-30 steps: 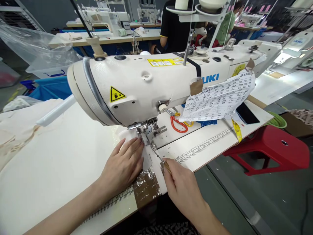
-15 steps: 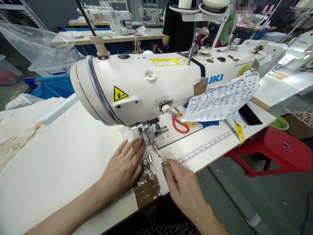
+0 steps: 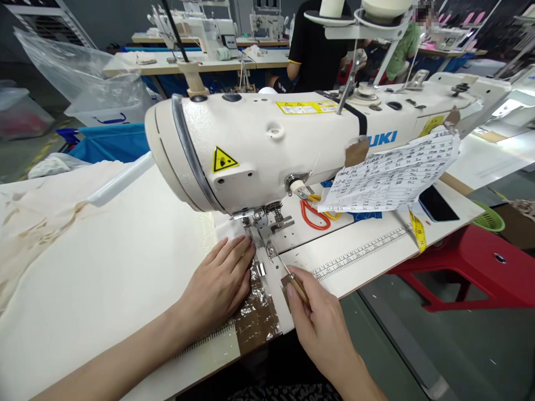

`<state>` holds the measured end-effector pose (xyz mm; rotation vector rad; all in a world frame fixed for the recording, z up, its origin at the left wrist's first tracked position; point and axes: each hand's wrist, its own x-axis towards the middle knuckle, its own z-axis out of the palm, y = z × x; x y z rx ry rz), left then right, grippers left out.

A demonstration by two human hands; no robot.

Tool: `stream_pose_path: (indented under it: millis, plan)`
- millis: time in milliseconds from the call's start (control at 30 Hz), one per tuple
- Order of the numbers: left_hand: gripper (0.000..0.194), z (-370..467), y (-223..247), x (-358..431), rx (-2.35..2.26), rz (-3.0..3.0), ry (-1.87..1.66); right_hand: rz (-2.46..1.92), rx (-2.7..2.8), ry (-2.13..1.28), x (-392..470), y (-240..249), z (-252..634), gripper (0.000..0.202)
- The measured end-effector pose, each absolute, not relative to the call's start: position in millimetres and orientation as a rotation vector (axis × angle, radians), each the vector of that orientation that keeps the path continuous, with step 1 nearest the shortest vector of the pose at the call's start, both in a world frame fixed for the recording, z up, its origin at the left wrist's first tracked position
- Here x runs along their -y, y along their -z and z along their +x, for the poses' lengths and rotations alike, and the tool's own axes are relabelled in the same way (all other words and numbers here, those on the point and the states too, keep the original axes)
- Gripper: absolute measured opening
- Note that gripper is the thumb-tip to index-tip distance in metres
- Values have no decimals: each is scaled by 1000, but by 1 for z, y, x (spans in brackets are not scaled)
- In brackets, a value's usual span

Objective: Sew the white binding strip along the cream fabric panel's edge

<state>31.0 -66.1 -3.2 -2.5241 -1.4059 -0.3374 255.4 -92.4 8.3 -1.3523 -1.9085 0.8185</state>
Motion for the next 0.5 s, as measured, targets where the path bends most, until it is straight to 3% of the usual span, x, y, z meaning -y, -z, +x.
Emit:
stream_pose_path:
  millis: [100,267,500]
  plan:
    - [47,31,4,64,1436,-2523,345,-1345,1845,-855,92,-11,249,31]
    - [47,28,5,57,1496,-2530,380,-1129,1994,-795,85,-14,229,22]
    - [42,23,2,49,1542,-2573,488,-1069,2237,-341,73,-1,198,22]
